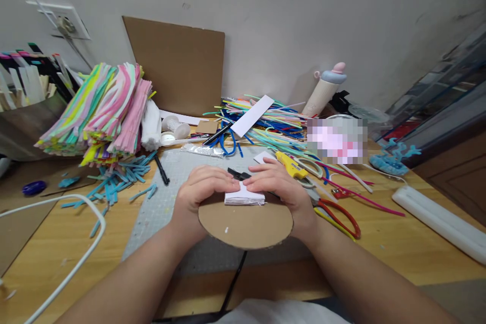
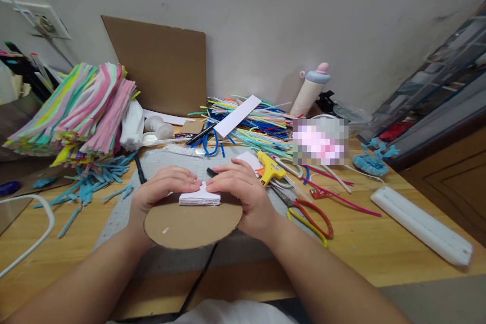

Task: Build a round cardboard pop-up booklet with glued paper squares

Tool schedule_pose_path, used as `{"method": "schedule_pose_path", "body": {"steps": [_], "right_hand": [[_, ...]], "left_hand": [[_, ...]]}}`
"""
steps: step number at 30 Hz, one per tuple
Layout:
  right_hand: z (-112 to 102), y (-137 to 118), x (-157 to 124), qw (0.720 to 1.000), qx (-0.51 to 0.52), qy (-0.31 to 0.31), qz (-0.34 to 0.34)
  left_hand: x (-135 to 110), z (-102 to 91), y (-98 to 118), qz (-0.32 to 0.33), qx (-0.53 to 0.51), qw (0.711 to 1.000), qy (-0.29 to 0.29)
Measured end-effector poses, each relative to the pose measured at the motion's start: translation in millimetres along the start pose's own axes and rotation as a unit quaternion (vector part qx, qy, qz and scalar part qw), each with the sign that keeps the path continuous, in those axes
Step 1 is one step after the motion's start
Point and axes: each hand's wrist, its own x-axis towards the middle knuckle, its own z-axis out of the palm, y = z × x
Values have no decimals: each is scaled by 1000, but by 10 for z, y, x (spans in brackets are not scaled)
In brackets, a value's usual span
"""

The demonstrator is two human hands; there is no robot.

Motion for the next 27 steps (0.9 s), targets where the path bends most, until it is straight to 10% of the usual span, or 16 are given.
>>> {"method": "schedule_pose_path", "body": {"steps": [6, 10, 27], "right_hand": [[-103, 13, 42, 969, 201, 11, 142], [-16, 34, 43, 981, -1, 25, 191], [136, 90, -8, 962, -93, 19, 254]], "left_hand": [[37, -151, -121, 163, 225, 960, 38], [44, -165, -157, 237, 316, 919, 16], [-56, -5, -187, 241, 390, 888, -6]]}}
